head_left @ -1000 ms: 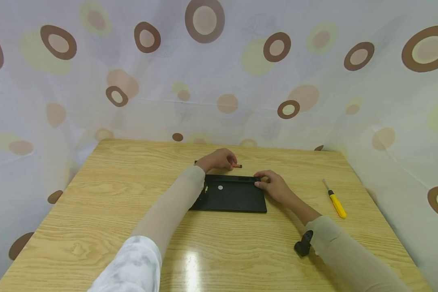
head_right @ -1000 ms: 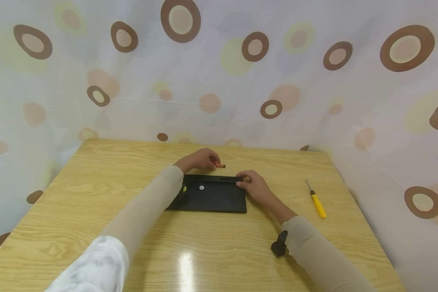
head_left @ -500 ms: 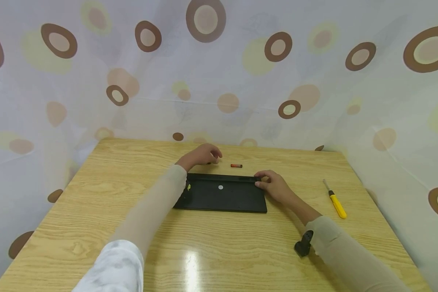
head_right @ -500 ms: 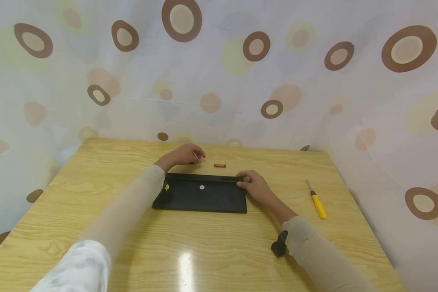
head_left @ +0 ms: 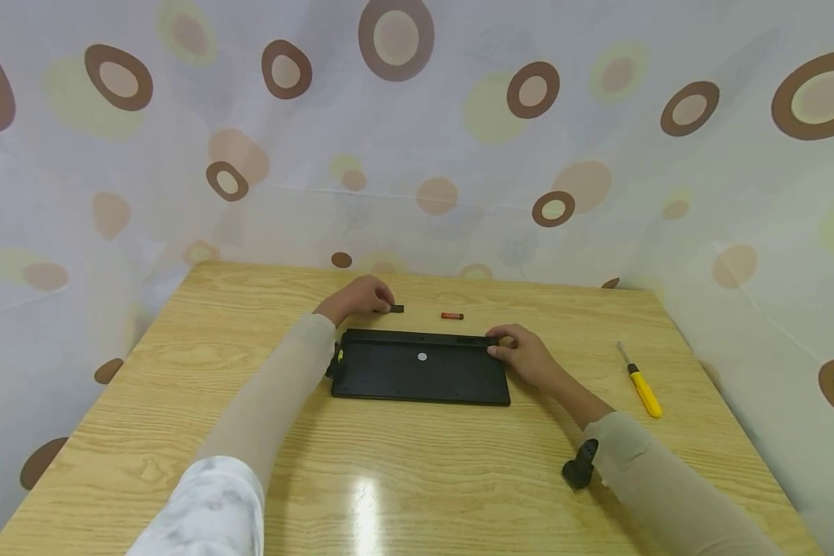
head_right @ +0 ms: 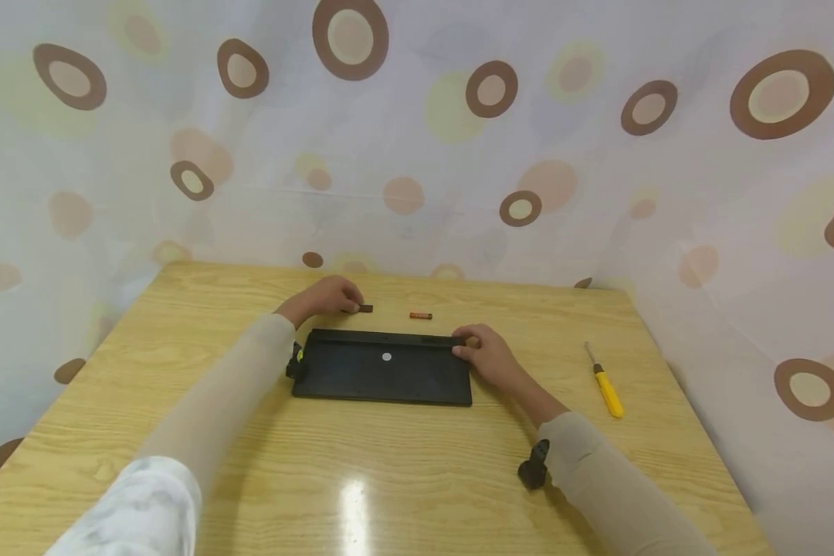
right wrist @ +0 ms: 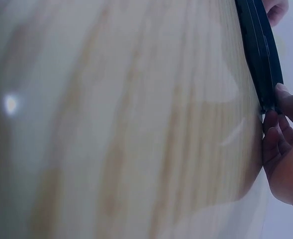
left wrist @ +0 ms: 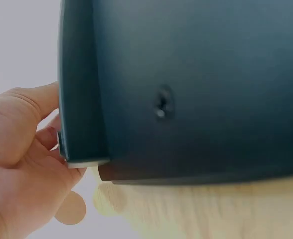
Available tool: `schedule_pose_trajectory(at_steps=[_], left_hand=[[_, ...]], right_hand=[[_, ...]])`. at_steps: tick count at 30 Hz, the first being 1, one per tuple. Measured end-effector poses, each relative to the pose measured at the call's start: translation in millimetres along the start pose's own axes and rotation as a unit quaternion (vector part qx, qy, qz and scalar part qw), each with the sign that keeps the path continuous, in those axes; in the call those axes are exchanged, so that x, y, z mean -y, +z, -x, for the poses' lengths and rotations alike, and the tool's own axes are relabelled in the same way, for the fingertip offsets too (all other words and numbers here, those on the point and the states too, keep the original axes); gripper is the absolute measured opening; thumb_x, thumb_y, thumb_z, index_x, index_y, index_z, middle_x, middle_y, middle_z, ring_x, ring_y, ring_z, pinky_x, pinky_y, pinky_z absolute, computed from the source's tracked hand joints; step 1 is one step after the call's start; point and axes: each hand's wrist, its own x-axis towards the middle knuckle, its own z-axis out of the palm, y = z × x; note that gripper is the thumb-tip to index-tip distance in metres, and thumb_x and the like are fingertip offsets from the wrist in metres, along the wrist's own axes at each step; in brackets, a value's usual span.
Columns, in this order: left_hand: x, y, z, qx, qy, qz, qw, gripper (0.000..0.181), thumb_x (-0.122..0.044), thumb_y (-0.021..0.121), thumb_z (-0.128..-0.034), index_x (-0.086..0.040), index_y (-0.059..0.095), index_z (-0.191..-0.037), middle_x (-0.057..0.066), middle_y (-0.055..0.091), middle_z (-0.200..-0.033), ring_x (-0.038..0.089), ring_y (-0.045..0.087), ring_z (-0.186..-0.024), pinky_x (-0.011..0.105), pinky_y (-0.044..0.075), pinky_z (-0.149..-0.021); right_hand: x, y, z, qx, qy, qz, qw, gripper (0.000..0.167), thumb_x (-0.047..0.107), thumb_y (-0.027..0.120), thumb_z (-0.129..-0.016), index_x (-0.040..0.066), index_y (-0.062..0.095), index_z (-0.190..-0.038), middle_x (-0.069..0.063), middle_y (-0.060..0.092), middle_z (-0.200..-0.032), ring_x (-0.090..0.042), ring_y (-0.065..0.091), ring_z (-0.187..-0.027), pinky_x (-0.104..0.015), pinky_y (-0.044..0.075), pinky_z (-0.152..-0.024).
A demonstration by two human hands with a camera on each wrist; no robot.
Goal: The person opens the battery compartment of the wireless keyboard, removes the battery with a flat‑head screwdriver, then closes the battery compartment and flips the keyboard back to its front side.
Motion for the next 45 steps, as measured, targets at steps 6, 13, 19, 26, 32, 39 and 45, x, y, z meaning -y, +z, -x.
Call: schedule_pose_trajectory(at_steps=[6, 13, 19, 26, 32, 39, 45], left_hand=[[-2.8, 1.8, 0.6, -0.007, 0.004, 0.006, 1.0, 0.019, -0.009, 0.062, -0.0997, -0.004, 0.073, -0.115, 0.013, 0.07, -0.117, 0.024, 0.06, -0.097, 0.038, 0.05, -0.089], [-3.4, 1.3, 1.9, -0.004, 0.022, 0.024, 0.9995, 0.02, -0.007, 0.059, -0.099, -0.005, 0.073, -0.114, 0.011, 0.071, -0.113, 0.022, 0.059, -0.09, 0.035, 0.051, -0.082], [-8.3, 1.6, 4.5, -0.005, 0.033, 0.047, 0.9983, 0.027, -0.009, 0.058, -0.1003, -0.005, 0.071, -0.124, 0.013, 0.07, -0.123, 0.025, 0.064, -0.103, 0.038, 0.053, -0.087], [-31.4, 4.5, 6.0, -0.003, 0.064, 0.061, 0.9961, 0.027, -0.014, 0.06, -0.1024, -0.006, 0.069, -0.127, 0.012, 0.069, -0.125, 0.025, 0.064, -0.106, 0.04, 0.053, -0.09], [-53.9, 13.7, -0.8, 0.018, 0.087, 0.077, 0.993, 0.025, -0.014, 0.059, -0.1025, -0.008, 0.07, -0.124, 0.009, 0.071, -0.11, 0.023, 0.063, -0.094, 0.036, 0.051, -0.083], [-77.0, 29.5, -11.4, 0.058, 0.12, 0.043, 0.9901, 0.026, -0.016, 0.058, -0.1037, -0.01, 0.07, -0.126, 0.007, 0.071, -0.116, 0.019, 0.067, -0.103, 0.038, 0.053, -0.094], [-93.5, 42.6, -22.3, 0.078, 0.15, 0.025, 0.9853, 0.027, -0.014, 0.058, -0.1035, -0.011, 0.069, -0.128, 0.006, 0.072, -0.117, 0.017, 0.068, -0.105, 0.033, 0.054, -0.092]], right_hand=[[-1, 1, -0.5, -0.001, 0.0, -0.001, 1.0, 0.031, 0.018, 0.066, -0.099, 0.011, 0.063, -0.129, -0.014, 0.058, -0.126, -0.023, 0.057, -0.087, -0.035, 0.046, -0.078], [-1, 0, 0.0, -0.001, -0.001, -0.001, 1.0, 0.032, 0.018, 0.066, -0.099, 0.01, 0.063, -0.129, -0.015, 0.058, -0.126, -0.024, 0.057, -0.088, -0.035, 0.046, -0.078], [-2, 0, -1.2, 0.001, -0.002, -0.008, 1.0, 0.033, 0.02, 0.067, -0.099, 0.012, 0.063, -0.13, -0.014, 0.058, -0.127, -0.023, 0.058, -0.089, -0.035, 0.047, -0.079], [-2, -3, -1.4, 0.007, -0.005, -0.009, 0.9999, 0.034, 0.02, 0.067, -0.099, 0.011, 0.063, -0.131, -0.015, 0.058, -0.13, -0.024, 0.06, -0.093, -0.036, 0.048, -0.081], [-4, -3, -0.4, 0.008, -0.004, -0.008, 0.9999, 0.034, 0.02, 0.067, -0.099, 0.011, 0.063, -0.132, -0.015, 0.057, -0.131, -0.025, 0.06, -0.094, -0.037, 0.048, -0.082], [-5, -2, -2.1, 0.011, -0.004, -0.009, 0.9999, 0.034, 0.02, 0.067, -0.099, 0.012, 0.063, -0.131, -0.015, 0.057, -0.134, -0.026, 0.06, -0.097, -0.038, 0.048, -0.084], [-5, -3, -5.0, 0.009, -0.008, -0.013, 0.9998, 0.033, 0.02, 0.067, -0.098, 0.011, 0.064, -0.13, -0.016, 0.058, -0.135, -0.03, 0.061, -0.103, -0.042, 0.049, -0.089]])
